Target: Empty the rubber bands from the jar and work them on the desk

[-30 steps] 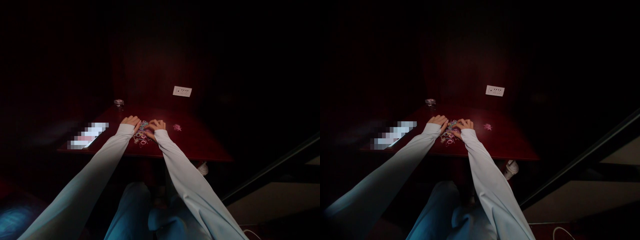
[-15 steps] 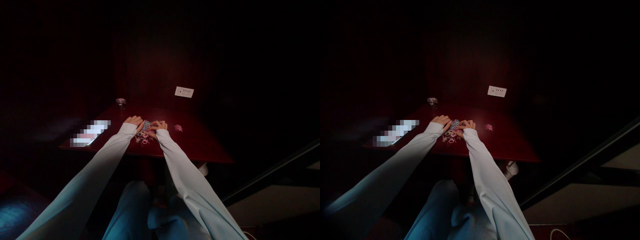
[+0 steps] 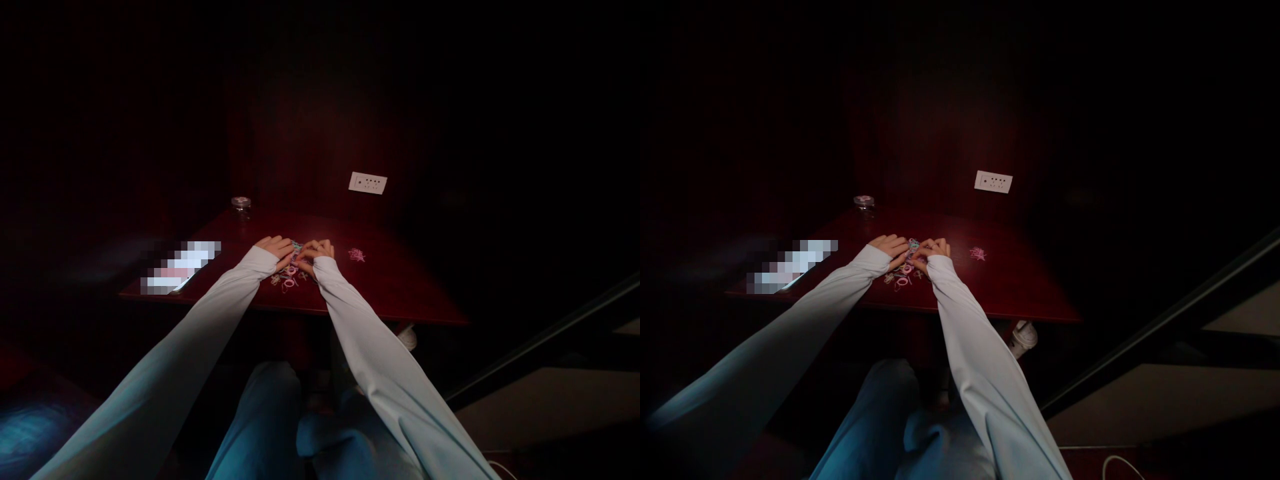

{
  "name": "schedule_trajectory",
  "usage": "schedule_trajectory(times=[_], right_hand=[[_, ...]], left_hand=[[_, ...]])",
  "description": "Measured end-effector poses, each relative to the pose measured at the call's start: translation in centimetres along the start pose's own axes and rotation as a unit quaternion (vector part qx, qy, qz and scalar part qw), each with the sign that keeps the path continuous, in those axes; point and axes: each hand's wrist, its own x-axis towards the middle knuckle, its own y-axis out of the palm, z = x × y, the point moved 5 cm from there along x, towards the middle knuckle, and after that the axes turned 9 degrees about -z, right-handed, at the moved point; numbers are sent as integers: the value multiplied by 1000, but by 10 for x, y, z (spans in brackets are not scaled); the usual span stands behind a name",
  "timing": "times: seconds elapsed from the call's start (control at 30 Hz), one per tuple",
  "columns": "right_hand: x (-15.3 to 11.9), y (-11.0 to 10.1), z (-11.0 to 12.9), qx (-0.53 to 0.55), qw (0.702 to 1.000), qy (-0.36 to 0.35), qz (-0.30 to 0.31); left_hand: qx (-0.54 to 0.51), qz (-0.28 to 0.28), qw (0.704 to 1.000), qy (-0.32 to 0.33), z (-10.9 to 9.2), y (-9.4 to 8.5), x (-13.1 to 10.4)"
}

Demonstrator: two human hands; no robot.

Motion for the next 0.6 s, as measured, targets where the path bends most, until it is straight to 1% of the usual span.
schedule_trajectory(times=[0.17,0.4,0.6], right_hand=[[1,-2,-2,-4,1000,7,-9],[1,-6,-2,42,999,23,-22],[1,-8,-4,45,997,40,-38]], left_hand=[[-6,9,1000,6,2,5,1],[0,26,1000,6,2,11,2],[11,15,1000,-7,5,7,1]])
